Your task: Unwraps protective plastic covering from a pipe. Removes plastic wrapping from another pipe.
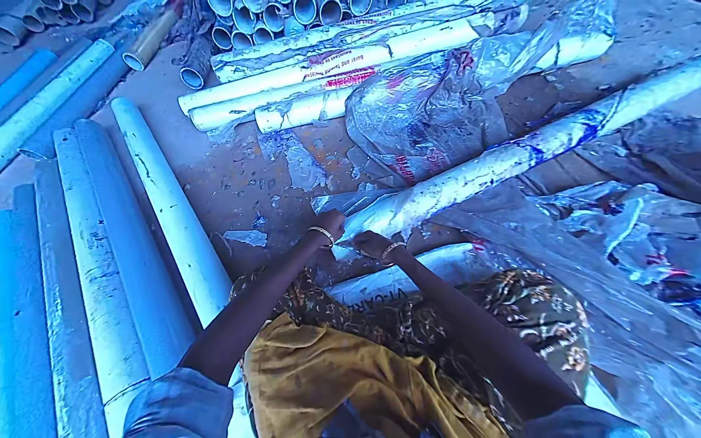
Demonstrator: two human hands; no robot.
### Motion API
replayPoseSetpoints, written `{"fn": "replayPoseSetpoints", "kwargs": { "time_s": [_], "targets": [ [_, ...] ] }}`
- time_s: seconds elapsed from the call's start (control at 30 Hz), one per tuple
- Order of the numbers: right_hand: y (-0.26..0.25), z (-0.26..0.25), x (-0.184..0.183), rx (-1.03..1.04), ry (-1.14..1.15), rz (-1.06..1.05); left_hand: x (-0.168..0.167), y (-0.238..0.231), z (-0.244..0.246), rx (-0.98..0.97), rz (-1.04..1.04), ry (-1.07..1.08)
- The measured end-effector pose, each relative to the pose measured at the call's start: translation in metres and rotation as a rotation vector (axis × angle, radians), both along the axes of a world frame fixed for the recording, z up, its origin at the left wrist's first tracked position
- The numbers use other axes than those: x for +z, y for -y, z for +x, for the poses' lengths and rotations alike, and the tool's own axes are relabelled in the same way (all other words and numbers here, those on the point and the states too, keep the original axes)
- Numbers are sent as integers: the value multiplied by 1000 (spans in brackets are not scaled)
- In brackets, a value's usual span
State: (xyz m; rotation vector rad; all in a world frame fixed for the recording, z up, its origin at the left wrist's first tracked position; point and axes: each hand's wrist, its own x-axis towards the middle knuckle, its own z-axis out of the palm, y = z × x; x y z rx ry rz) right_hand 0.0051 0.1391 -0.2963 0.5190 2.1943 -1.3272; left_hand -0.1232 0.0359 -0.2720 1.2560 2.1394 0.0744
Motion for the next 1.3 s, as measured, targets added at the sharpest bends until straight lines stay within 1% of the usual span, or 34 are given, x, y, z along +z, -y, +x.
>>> {"fn": "replayPoseSetpoints", "kwargs": {
  "time_s": [0.07, 0.13, 0.2, 0.23, 0.27, 0.33, 0.4, 0.53, 0.6, 0.73, 0.8, 0.87, 1.0, 1.13, 1.2, 1.3],
  "targets": [
    [6, 1, -1, -1, -8, 74, 0, -2, 0, -1, -12, -12],
    [25, 1, -5, -102, 33, 109, -3, -2, -2, 14, -13, -9],
    [48, 4, -18, -300, 13, 3, -3, 0, -7, 35, 10, 12],
    [51, 5, -21, -361, -4, -52, -1, 0, -9, 37, 10, 19],
    [47, 5, -21, -373, -7, -84, 2, -2, -10, 33, 3, 20],
    [39, 7, -21, -326, 11, -133, 0, -2, -10, 13, -29, 18],
    [26, 4, -15, -242, 50, -122, -1, -6, -11, -12, -57, 7],
    [11, -2, -6, -66, 68, -4, 3, -3, -14, -31, -48, 16],
    [14, -3, -6, -28, 66, 63, 0, -1, -14, -26, -36, 17],
    [34, -4, 0, -153, 44, 125, -7, -3, -14, 11, 11, 15],
    [47, -11, 13, -219, 58, 154, -4, -5, -14, 34, 7, 10],
    [55, -13, 13, -254, 73, 171, -3, -6, -14, 49, -24, 8],
    [48, -5, 7, -172, 17, 176, -1, -7, -18, 89, -72, -12],
    [42, 5, 3, -138, -15, 163, -1, -1, -17, 126, -21, 1],
    [41, 3, 2, -158, 3, 153, -1, -3, -15, 114, -25, 2],
    [50, -8, -1, -244, 16, 127, -1, -6, -12, 113, -39, 6]
  ]
}}
